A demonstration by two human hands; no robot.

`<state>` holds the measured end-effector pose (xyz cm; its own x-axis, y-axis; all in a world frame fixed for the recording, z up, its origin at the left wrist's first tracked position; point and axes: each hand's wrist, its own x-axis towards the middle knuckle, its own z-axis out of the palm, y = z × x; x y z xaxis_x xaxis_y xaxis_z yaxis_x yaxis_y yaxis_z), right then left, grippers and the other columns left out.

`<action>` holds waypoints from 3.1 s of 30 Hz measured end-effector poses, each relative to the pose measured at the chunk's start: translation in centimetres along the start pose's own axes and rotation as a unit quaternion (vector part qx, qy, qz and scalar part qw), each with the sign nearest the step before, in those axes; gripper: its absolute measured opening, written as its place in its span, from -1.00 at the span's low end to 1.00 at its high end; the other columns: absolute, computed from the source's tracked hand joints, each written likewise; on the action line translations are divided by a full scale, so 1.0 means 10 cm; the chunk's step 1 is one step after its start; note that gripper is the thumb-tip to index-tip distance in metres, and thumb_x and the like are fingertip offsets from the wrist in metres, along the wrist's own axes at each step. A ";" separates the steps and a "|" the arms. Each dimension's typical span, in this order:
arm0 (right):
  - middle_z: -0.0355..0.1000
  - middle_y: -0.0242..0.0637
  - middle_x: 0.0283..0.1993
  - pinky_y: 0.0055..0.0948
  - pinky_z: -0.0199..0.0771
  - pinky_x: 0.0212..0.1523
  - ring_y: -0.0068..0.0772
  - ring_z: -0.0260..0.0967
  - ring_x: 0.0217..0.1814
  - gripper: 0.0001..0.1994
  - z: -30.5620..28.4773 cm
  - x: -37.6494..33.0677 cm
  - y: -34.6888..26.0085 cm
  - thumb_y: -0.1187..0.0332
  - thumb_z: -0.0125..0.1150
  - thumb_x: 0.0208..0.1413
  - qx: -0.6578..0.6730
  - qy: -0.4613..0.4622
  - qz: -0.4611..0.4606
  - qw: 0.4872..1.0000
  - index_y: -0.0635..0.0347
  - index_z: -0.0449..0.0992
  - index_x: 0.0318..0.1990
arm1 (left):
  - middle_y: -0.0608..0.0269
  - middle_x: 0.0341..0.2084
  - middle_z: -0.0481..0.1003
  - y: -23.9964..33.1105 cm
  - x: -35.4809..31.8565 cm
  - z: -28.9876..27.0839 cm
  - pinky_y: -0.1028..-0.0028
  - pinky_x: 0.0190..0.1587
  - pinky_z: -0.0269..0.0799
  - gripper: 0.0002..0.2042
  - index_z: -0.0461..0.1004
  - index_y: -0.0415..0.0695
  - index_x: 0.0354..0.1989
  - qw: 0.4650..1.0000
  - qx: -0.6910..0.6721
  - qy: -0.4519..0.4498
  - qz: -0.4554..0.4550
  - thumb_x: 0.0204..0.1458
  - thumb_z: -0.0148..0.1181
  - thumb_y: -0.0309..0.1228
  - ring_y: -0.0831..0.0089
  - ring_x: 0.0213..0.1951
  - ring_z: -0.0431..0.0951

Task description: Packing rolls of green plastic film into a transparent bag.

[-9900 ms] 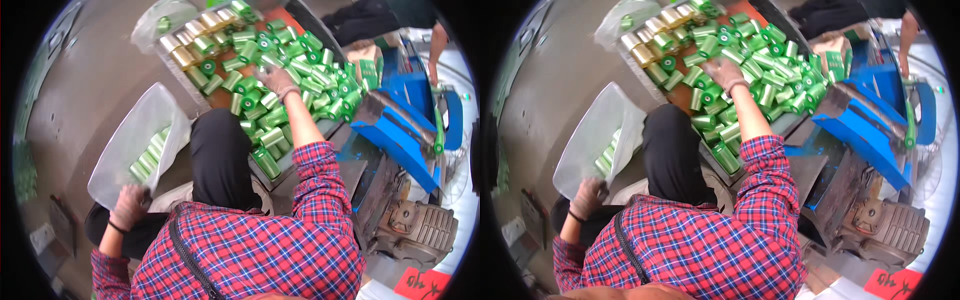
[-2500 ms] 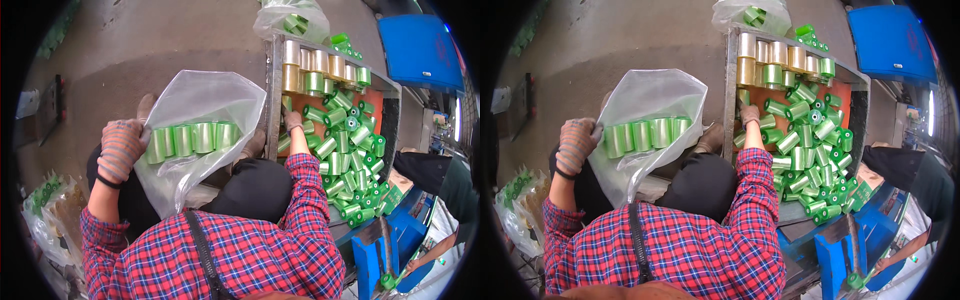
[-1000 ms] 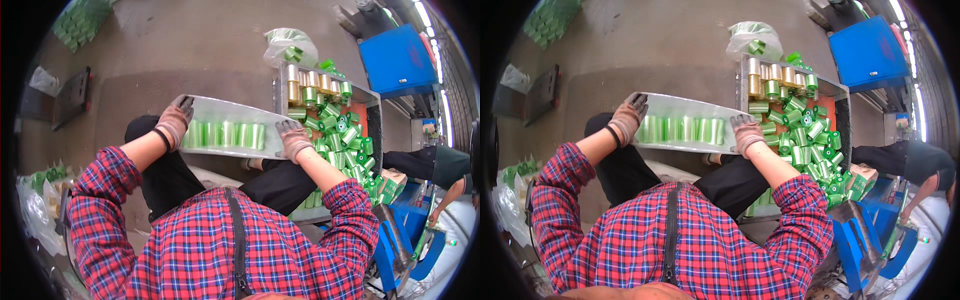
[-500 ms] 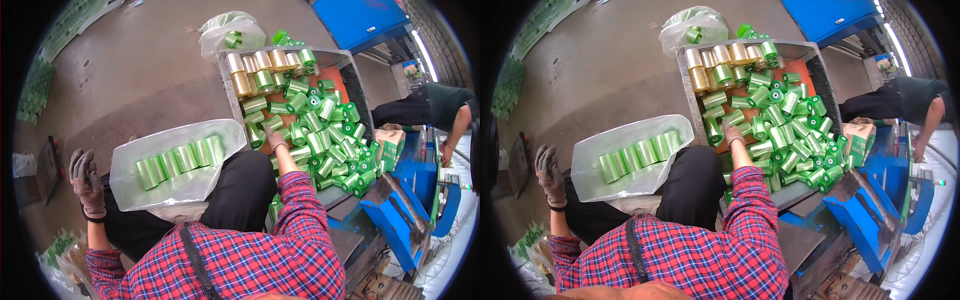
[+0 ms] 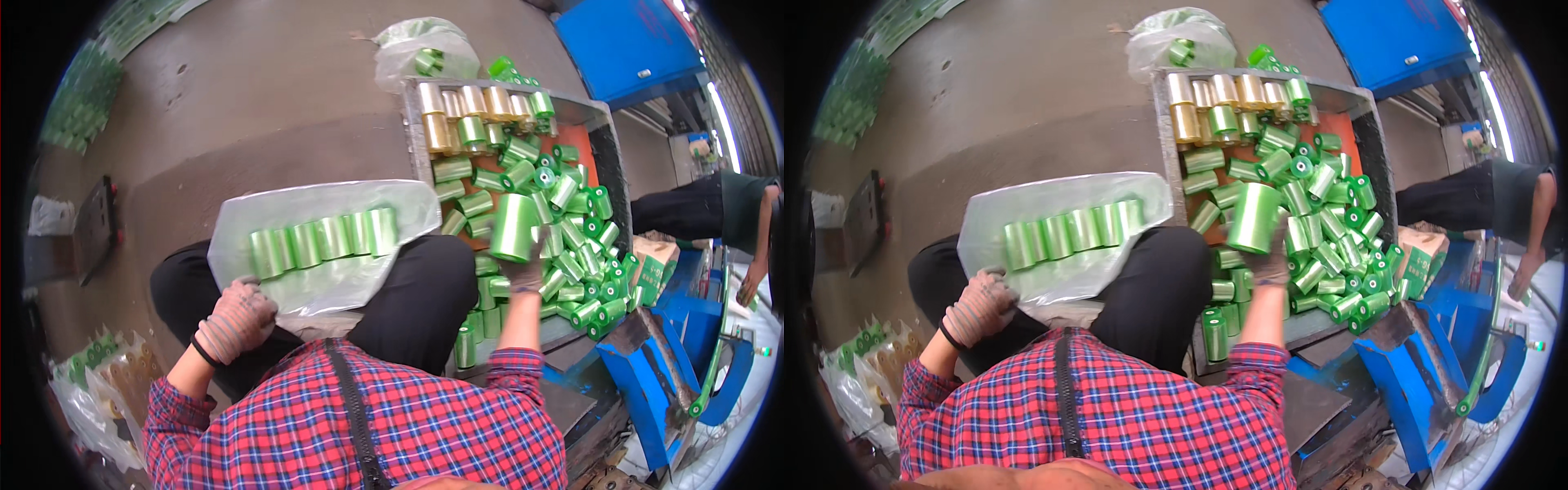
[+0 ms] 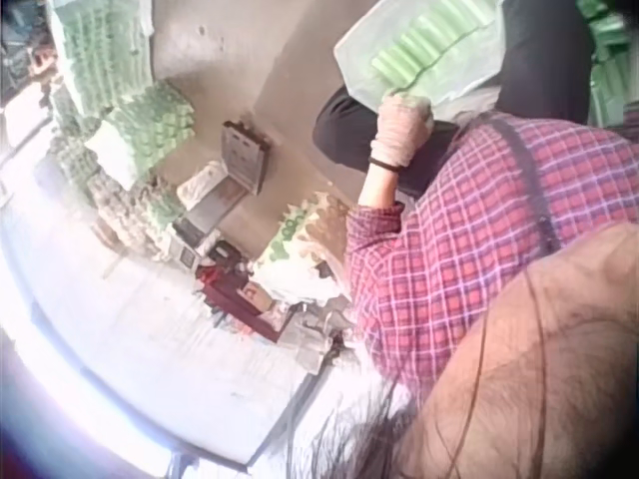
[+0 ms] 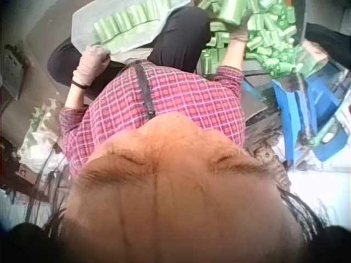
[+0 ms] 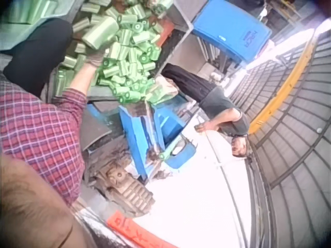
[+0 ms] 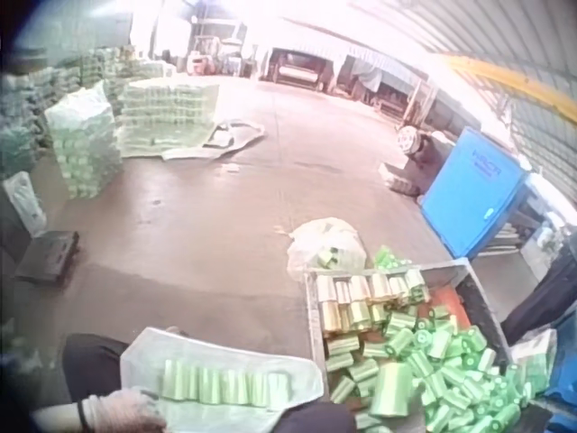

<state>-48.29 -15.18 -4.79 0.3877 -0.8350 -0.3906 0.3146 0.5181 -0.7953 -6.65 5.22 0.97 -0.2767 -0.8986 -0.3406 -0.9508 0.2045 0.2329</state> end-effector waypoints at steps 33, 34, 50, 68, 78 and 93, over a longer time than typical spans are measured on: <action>0.40 -0.11 -0.44 -0.40 0.36 -0.48 -0.31 0.37 -0.43 -0.68 -1.32 2.51 -0.02 0.17 0.03 -0.07 -0.632 0.165 0.130 0.746 0.21 0.42 -0.24 | 0.49 -0.60 0.20 -0.48 0.78 -0.35 0.75 -0.44 0.20 -0.57 0.25 -0.31 0.06 0.781 -0.456 0.388 -0.178 -0.08 -0.19 -0.66 0.75 -0.57 0.18; 0.39 -0.01 -0.29 -0.31 0.34 -0.29 -0.15 0.37 -0.29 -0.59 -1.04 2.53 0.22 0.13 0.05 -0.08 -0.561 0.205 0.154 0.787 0.21 0.38 -0.11 | 0.49 -0.60 0.20 -0.49 0.74 -0.35 0.75 -0.44 0.20 -0.57 0.25 -0.31 0.06 0.783 -0.442 0.389 -0.198 -0.08 -0.19 -0.66 0.75 -0.57 0.18; 0.33 -0.12 -0.26 -0.35 0.23 -0.09 -0.24 0.25 -0.18 -0.48 -0.26 1.87 0.95 0.07 0.39 -0.30 -0.433 0.375 -0.175 0.801 0.30 0.37 -0.29 | 0.26 -0.68 0.34 -0.31 0.93 -0.27 0.46 -0.41 0.32 -0.55 0.42 -0.20 -0.12 0.856 -0.290 0.426 -0.027 -0.32 -0.08 -0.66 0.40 -0.58 0.38; 0.35 0.12 -0.15 -0.33 0.35 -0.09 -0.03 0.37 -0.14 -0.23 2.04 1.28 1.87 -0.20 0.08 -0.12 -0.658 -0.007 0.103 0.746 0.51 0.32 -0.10 | 0.06 -0.36 0.50 0.12 0.70 0.45 0.27 -0.22 0.41 -0.68 0.43 -0.03 -0.19 0.965 -0.044 -0.241 0.096 -0.22 0.06 -0.40 0.15 -0.26 0.52; 0.04 0.04 0.23 -0.18 0.07 0.19 -0.06 0.02 0.26 -0.04 2.40 0.93 1.17 -0.30 0.04 -0.26 -0.879 -0.218 0.106 0.411 0.25 0.03 0.21 | 0.01 -0.11 0.37 -0.32 0.67 0.44 0.22 0.07 0.17 -0.53 0.37 -0.12 -0.09 0.990 0.046 -0.136 -0.010 -0.26 0.14 -0.23 0.16 0.04 0.30; 0.38 -0.08 -0.06 -0.27 0.28 -0.04 -0.01 0.31 -0.04 -0.45 -0.20 0.07 -0.52 -0.13 0.04 -0.10 -0.648 0.279 -0.025 0.708 0.14 0.45 -0.11 | 0.10 -0.10 0.40 -1.00 -0.50 -0.32 0.23 0.12 0.13 -0.62 0.38 -0.18 -0.06 0.924 0.161 0.331 -0.101 -0.14 0.11 -0.45 0.07 0.08 0.25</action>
<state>-51.33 -18.85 -1.86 -0.1112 -0.9771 -0.1815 -0.8841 0.1807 -0.4309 4.64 6.46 3.25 -0.0440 -0.9501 0.3089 -0.9955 0.0158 -0.0932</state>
